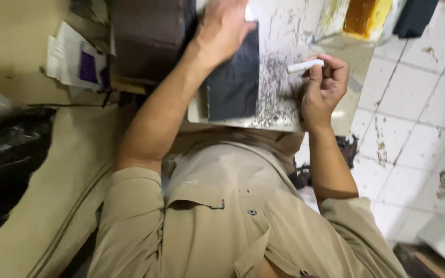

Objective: Applying adhesive to the edges of leather wallet components using a small applicator tool

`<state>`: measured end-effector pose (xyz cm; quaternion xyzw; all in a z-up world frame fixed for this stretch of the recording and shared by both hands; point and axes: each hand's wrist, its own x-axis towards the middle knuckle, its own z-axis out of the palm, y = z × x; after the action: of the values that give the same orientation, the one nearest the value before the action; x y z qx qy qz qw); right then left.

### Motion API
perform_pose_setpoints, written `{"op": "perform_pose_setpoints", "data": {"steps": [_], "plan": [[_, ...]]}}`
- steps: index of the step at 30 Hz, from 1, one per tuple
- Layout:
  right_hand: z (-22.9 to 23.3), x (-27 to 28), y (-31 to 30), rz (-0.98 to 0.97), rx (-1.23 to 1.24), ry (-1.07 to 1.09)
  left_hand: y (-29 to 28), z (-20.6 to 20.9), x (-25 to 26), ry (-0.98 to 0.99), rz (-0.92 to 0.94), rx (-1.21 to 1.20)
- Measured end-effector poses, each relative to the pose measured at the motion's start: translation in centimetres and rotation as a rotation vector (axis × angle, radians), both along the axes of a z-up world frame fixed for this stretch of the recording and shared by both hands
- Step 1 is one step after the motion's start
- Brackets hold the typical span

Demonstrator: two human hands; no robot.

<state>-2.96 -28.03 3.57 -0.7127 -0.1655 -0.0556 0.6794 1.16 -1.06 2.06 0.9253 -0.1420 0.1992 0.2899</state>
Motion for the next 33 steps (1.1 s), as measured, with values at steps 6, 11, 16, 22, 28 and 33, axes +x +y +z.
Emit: {"op": "perform_pose_setpoints", "data": {"steps": [6,11,16,22,28,33], "plan": [[-4.6,2.6,-0.4,-0.115,0.067,0.082,2.1,9.5,-3.5,0.374,-0.285,-0.148],[-2.8,2.0,0.7,-0.076,0.036,0.093,8.8,10.3,-2.6,0.162,-0.034,-0.373],[-2.7,2.0,0.9,-0.021,0.022,0.09,15.8,6.5,1.9,-0.091,0.221,-0.452],[-2.8,2.1,1.0,-0.024,0.034,0.122,21.6,-1.0,9.5,-0.196,0.342,-0.638],[-2.7,2.3,1.0,-0.02,-0.006,0.148,25.0,-7.3,15.6,-0.227,0.448,-0.708],[-3.2,2.3,0.9,-0.016,0.0,0.148,27.7,-13.4,20.6,-0.305,0.32,-0.86]]}}
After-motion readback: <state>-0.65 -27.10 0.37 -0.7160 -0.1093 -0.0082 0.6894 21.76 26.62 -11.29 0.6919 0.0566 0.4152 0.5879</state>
